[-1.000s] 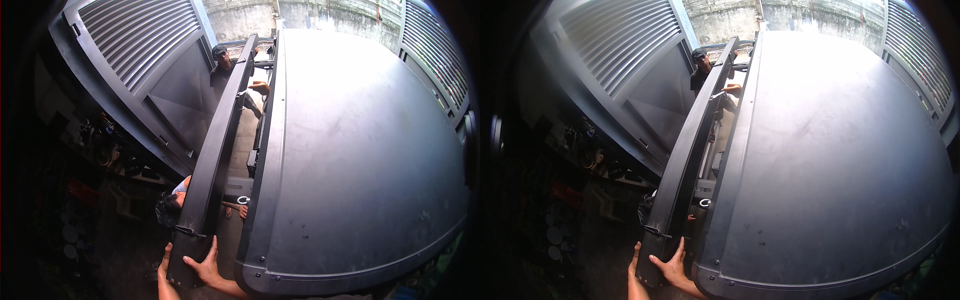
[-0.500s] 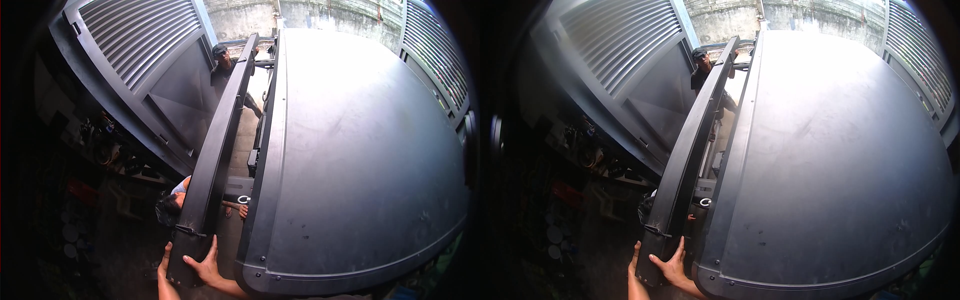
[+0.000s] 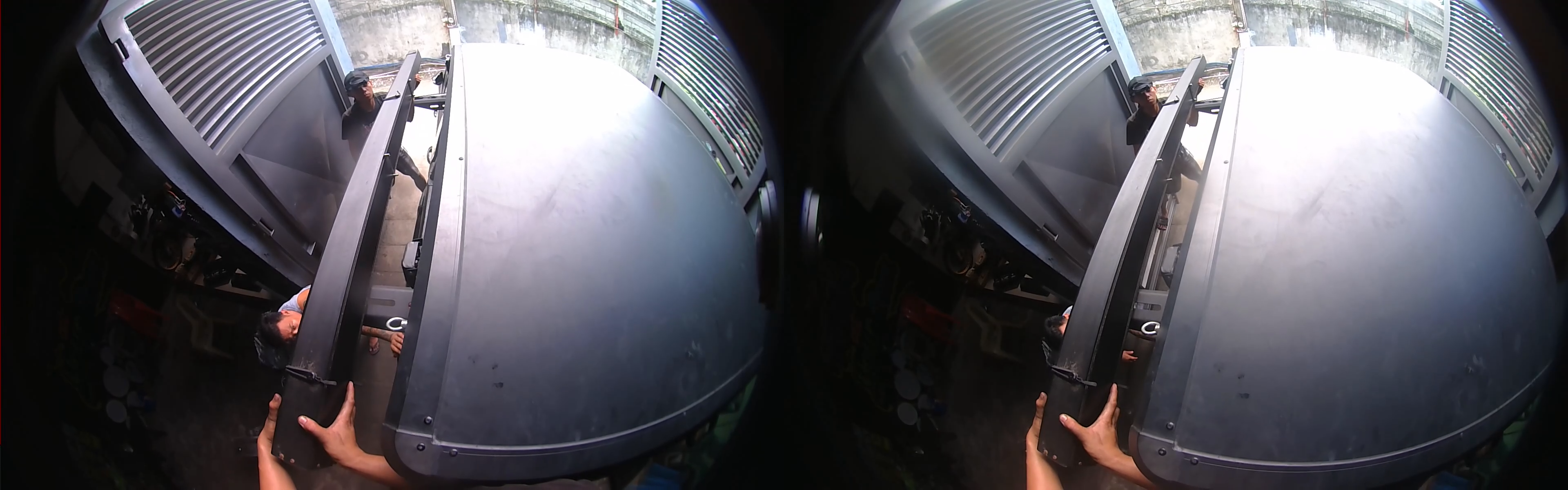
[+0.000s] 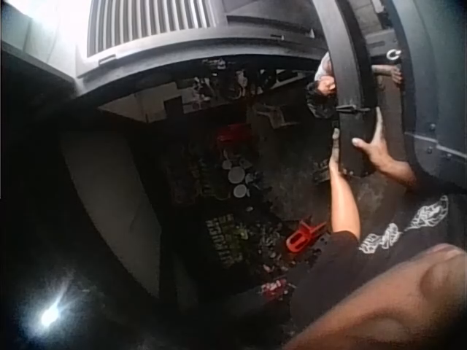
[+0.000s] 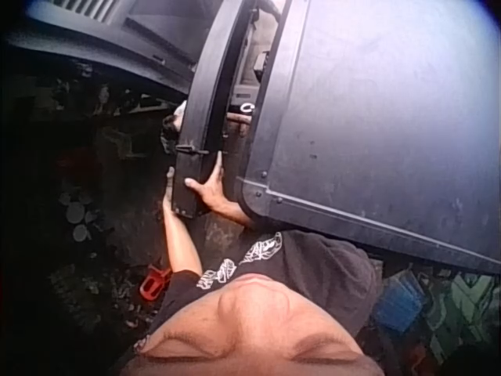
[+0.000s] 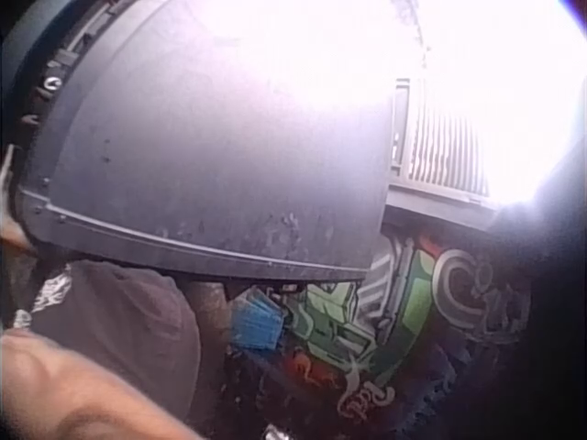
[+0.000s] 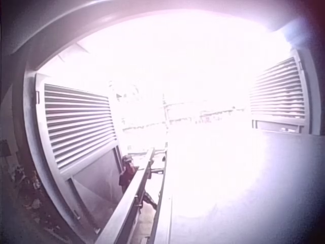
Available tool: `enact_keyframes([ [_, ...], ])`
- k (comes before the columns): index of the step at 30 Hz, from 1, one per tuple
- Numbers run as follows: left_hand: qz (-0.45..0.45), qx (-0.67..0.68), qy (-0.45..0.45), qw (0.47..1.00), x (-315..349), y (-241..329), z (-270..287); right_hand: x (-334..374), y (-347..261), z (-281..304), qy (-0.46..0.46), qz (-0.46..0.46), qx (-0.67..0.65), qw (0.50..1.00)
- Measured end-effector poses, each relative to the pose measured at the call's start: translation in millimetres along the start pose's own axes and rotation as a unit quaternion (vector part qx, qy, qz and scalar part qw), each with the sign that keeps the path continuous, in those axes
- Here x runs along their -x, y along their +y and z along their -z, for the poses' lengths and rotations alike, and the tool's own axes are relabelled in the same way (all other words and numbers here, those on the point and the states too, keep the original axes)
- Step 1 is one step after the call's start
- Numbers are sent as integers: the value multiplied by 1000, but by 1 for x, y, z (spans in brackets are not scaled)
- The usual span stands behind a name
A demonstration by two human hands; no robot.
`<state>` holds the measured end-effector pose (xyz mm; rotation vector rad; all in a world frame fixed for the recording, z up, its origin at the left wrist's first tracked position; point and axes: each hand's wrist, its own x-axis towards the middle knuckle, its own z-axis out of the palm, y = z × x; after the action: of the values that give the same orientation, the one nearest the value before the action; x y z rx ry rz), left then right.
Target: Manually position and secure metal support structures onto a truck bed cover frame with assistance.
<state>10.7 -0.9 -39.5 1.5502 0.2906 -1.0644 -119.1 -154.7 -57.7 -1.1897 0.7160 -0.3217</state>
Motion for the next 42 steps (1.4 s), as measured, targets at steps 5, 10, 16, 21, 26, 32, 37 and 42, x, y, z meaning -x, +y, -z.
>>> enact_keyframes([
  [5,10,-3,-11,1000,-2,0,2,2,-6,2,-7,-26,-35,999],
  [10,-2,15,31,999,-4,-3,4,2,-9,2,-32,-31,-34,998],
  [16,-10,30,43,999,-5,-4,5,1,-8,3,-30,-22,-25,999],
  [21,-10,34,-2,999,-3,-4,0,2,-8,2,-9,-18,-38,999],
  [26,-31,55,-15,998,6,7,-15,2,-11,3,-32,-17,-39,999],
  [32,-33,56,-32,997,13,13,-25,2,-12,4,-34,-16,-31,999],
  [37,-21,44,-40,998,0,2,-5,1,-10,4,-13,-12,-40,999],
  [42,-1,43,-29,999,-14,-8,13,1,-5,3,-12,-10,-30,999],
])
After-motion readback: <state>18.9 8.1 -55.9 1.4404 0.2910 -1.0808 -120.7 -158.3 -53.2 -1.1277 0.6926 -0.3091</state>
